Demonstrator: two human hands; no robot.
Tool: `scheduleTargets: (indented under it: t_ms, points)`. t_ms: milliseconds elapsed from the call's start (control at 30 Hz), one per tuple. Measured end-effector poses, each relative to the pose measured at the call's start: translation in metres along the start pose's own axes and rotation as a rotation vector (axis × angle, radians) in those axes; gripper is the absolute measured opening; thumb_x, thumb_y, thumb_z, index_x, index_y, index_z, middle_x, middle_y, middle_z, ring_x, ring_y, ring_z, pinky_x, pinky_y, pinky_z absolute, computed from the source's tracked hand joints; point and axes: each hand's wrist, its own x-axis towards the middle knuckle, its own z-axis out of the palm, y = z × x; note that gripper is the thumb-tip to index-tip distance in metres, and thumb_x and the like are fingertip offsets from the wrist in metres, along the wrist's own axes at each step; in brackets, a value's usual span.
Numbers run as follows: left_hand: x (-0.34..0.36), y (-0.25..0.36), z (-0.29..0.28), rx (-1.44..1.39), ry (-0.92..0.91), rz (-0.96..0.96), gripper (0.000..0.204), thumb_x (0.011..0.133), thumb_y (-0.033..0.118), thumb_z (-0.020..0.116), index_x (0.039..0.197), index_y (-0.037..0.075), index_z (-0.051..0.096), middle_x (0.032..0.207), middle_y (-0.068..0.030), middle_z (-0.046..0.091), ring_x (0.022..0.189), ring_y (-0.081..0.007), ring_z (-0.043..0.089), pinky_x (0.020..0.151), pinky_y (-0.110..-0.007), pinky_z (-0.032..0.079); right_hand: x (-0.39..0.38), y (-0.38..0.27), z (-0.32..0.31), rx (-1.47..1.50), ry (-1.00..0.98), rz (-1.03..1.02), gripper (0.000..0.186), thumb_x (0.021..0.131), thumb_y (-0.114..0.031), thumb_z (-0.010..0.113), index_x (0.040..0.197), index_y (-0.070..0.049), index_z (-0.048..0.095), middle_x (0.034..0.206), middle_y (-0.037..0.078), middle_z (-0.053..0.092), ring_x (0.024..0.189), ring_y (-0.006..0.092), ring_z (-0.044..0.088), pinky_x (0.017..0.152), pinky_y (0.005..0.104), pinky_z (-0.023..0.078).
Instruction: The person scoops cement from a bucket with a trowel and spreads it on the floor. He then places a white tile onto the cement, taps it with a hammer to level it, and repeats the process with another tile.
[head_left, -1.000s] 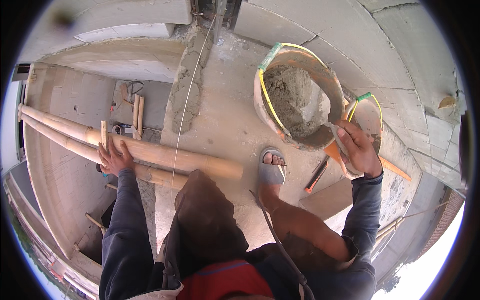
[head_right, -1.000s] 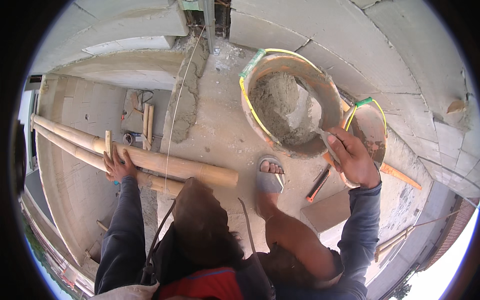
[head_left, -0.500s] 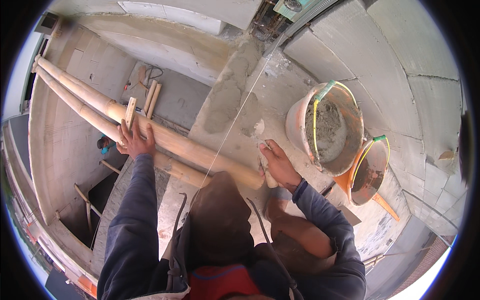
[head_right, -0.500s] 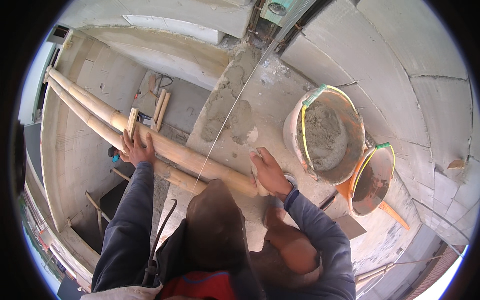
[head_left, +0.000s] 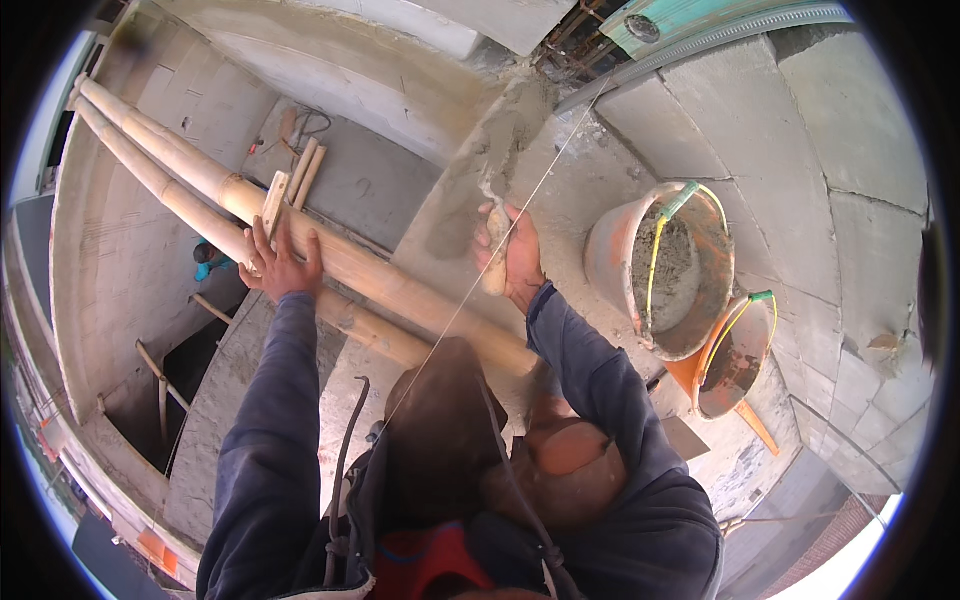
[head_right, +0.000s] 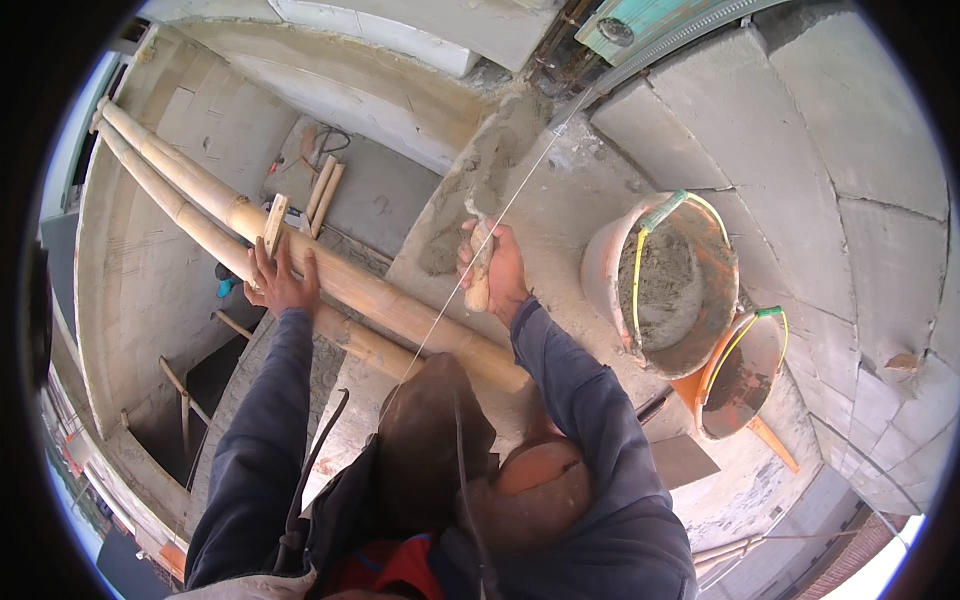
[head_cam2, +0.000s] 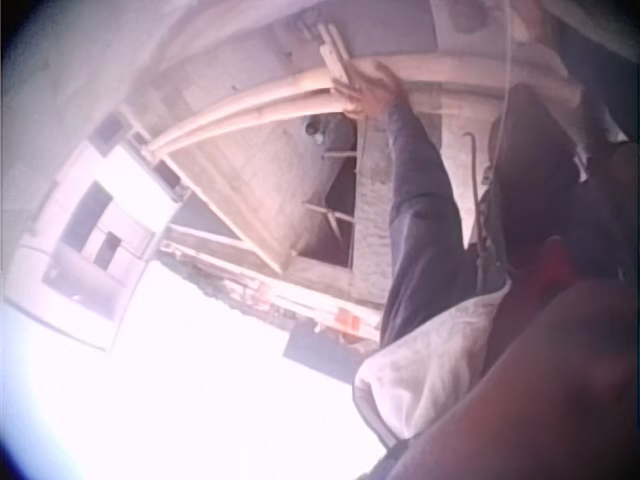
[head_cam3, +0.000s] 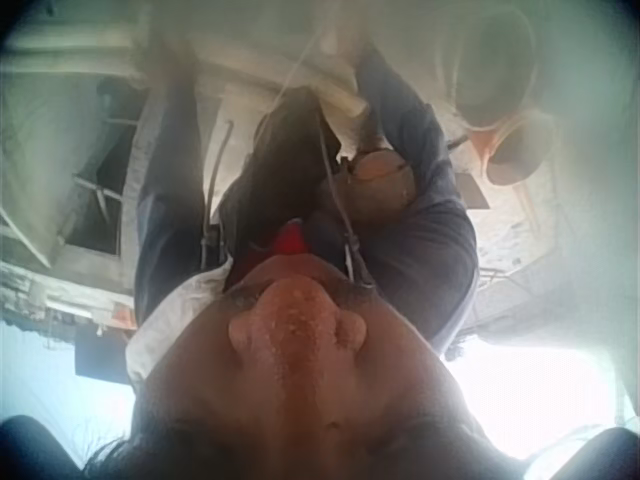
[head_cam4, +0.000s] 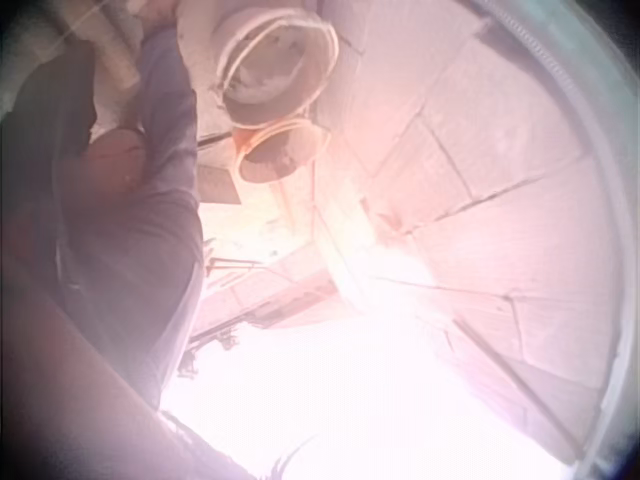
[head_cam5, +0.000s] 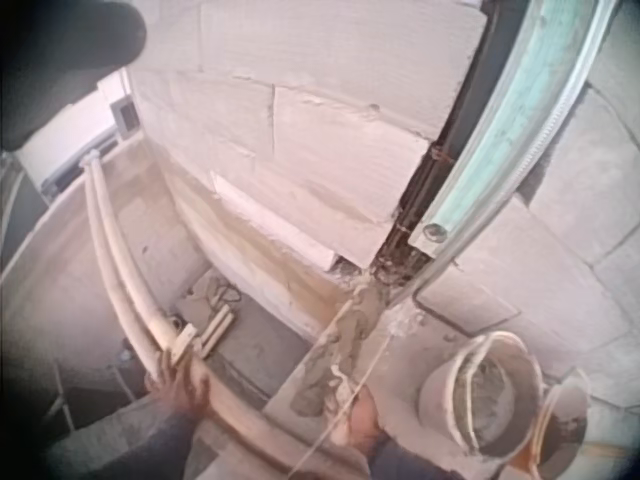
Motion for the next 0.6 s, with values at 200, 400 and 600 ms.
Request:
scheduleTargets:
  t_ms: [200,400,600]
  points:
    - [-0.005,-0.005,-0.002,-0.013,-0.020,-0.013,0.066,0.102,0.065,0.061,0.161,0.036,0.057,0.183,-0.0049,0.028,0.171,-0.0299,0.018,0.127,-0.075,0.006,-0.041,-0.037,0.018,-0.747,0.236,-0.079,0.039,0.115,-0.040,0.046,0.128,-0.007,0.062,0.078,0.009,0.061,0.054,0.0205,0.062,0.050,0.0414,0.053]
    - [0.000,-0.001,-0.005,-0.008,-0.024,-0.024,0.067,0.101,0.066,0.061,0.161,0.038,0.056,0.182,-0.0031,0.029,0.171,-0.0296,0.018,0.127,-0.076,0.008,-0.028,-0.085,0.031,-1.647,0.391,0.034,0.044,0.116,-0.037,0.045,0.120,0.005,0.056,0.089,0.033,0.072,0.072,0.0465,0.075,0.076,0.0570,0.058]
    - [-0.002,-0.003,0.001,-0.014,0.020,-0.020,0.065,0.100,0.068,0.062,0.157,0.037,0.062,0.181,-0.0032,0.032,0.170,-0.0291,0.021,0.126,-0.076,0.008,-0.068,-0.023,0.002,-1.845,0.306,-0.057,0.040,0.114,-0.034,0.049,0.119,0.006,0.051,0.096,0.040,0.071,0.095,0.0592,0.069,0.088,0.0656,0.052]
